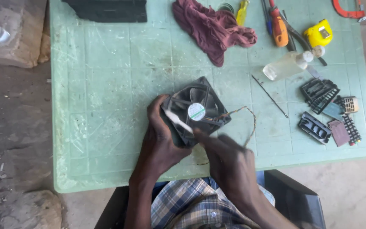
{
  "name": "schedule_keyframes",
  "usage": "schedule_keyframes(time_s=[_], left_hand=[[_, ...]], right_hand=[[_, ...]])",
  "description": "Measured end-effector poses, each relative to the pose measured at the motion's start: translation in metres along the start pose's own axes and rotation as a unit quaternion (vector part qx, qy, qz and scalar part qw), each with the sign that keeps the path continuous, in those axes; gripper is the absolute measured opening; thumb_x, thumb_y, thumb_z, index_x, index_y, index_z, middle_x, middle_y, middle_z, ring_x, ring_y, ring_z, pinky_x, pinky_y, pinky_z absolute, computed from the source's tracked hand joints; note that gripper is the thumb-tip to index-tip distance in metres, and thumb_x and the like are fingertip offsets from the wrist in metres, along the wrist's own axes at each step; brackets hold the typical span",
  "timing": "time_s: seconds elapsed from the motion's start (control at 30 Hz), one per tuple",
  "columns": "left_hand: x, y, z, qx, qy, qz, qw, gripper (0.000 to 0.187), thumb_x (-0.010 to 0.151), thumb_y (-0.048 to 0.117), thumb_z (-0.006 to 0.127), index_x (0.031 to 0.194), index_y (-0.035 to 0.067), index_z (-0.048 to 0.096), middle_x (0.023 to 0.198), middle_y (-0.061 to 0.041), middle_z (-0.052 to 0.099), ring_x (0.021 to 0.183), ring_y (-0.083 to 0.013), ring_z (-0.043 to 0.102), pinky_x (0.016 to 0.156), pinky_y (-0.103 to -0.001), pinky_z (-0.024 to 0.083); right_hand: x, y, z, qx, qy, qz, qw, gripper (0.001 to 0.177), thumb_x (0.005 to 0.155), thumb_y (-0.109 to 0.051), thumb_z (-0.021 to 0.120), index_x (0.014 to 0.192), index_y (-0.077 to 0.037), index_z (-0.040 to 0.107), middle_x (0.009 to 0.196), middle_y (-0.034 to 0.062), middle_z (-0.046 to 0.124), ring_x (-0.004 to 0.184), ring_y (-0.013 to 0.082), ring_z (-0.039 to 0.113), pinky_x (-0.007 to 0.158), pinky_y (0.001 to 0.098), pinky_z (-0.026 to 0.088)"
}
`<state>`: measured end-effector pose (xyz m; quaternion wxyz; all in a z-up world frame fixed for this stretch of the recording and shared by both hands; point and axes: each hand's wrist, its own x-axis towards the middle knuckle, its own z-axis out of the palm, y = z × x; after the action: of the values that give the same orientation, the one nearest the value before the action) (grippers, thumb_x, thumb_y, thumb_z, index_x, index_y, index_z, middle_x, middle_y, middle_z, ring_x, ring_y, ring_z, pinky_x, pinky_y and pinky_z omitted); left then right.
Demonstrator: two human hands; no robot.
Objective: Cleaning a computer fan by applying a liquid solution and scrubbing with a toothbrush.
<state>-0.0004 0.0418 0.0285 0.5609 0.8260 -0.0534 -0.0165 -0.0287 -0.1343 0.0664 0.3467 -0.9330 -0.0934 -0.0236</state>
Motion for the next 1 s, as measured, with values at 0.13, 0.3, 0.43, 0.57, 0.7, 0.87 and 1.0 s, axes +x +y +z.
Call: schedule_keyframes(time_s=[0.13, 0.3, 0.43, 0.57, 0.7, 0.87, 1.0], left_hand=[[0.007, -0.012, 0.003, 0.013, -0.003, -0.008, 1.0, 0.123, 0.064, 0.018, 0.099, 0.152, -0.001, 0.015, 0.149, -0.031, 0.043, 0.133, -0.045, 0.054, 0.102, -0.045, 0.054], [0.009, -0.001, -0.006, -0.01, -0.01, -0.013, 1.0, 0.121, 0.06, 0.003, 0.095, 0.151, 0.005, 0.014, 0.149, -0.026, 0.038, 0.136, -0.0402, 0.051, 0.105, -0.042, 0.052], [0.005, -0.007, -0.002, 0.006, -0.014, 0.021, 1.0, 0.119, 0.067, 0.019, 0.099, 0.151, 0.0, 0.017, 0.152, -0.026, 0.036, 0.142, -0.0416, 0.046, 0.11, -0.044, 0.048], [0.008, -0.014, -0.003, 0.015, 0.025, 0.033, 0.999, 0.124, 0.062, 0.01, 0.099, 0.153, -0.002, 0.016, 0.154, -0.025, 0.034, 0.147, -0.0409, 0.042, 0.117, -0.042, 0.04], [0.005, -0.015, -0.006, -0.003, 0.004, 0.043, 0.999, 0.123, 0.061, 0.005, 0.098, 0.15, 0.001, 0.014, 0.152, -0.026, 0.031, 0.144, -0.0417, 0.044, 0.114, -0.043, 0.045], [0.01, -0.017, -0.005, 0.043, 0.03, 0.052, 0.997, 0.131, 0.055, 0.011, 0.106, 0.15, -0.003, 0.015, 0.151, -0.028, 0.028, 0.145, -0.0458, 0.038, 0.119, -0.046, 0.04], [0.003, -0.013, -0.002, 0.008, 0.011, 0.061, 0.998, 0.12, 0.063, 0.012, 0.1, 0.148, 0.002, 0.016, 0.149, -0.023, 0.031, 0.141, -0.0398, 0.045, 0.113, -0.043, 0.047]], right_hand=[[0.01, 0.01, -0.004, -0.071, -0.039, -0.014, 0.997, 0.044, 0.091, -0.017, 0.063, 0.13, -0.036, 0.069, 0.136, -0.0009, 0.071, 0.118, 0.0185, 0.071, 0.073, 0.033, 0.056], [0.038, 0.011, -0.011, -0.069, -0.01, -0.087, 0.994, 0.037, 0.088, -0.005, 0.07, 0.117, -0.027, 0.078, 0.116, 0.0023, 0.078, 0.087, 0.0214, 0.078, 0.059, 0.0366, 0.056], [0.049, 0.012, -0.01, -0.105, -0.042, -0.067, 0.991, 0.036, 0.088, -0.008, 0.064, 0.113, -0.03, 0.079, 0.103, -0.0045, 0.081, 0.075, 0.0222, 0.076, 0.054, 0.0385, 0.05], [0.057, 0.001, -0.019, -0.059, -0.083, -0.078, 0.992, 0.027, 0.089, -0.009, 0.06, 0.103, -0.022, 0.079, 0.095, 0.0032, 0.079, 0.077, 0.0328, 0.076, 0.055, 0.0423, 0.049], [0.055, 0.009, -0.008, -0.07, -0.073, -0.024, 0.995, 0.035, 0.085, -0.009, 0.061, 0.108, -0.027, 0.081, 0.107, 0.0, 0.081, 0.09, 0.0238, 0.079, 0.068, 0.0383, 0.057], [0.05, -0.005, -0.048, -0.01, -0.16, -0.029, 0.987, 0.036, 0.088, -0.013, 0.065, 0.119, -0.025, 0.078, 0.077, 0.0084, 0.081, 0.091, 0.0108, 0.079, 0.058, 0.0305, 0.053], [0.045, -0.001, -0.051, 0.025, -0.04, 0.078, 0.996, 0.022, 0.092, -0.011, 0.069, 0.11, -0.015, 0.081, 0.091, -0.0015, 0.081, 0.08, 0.0026, 0.062, 0.064, 0.0236, 0.051]])
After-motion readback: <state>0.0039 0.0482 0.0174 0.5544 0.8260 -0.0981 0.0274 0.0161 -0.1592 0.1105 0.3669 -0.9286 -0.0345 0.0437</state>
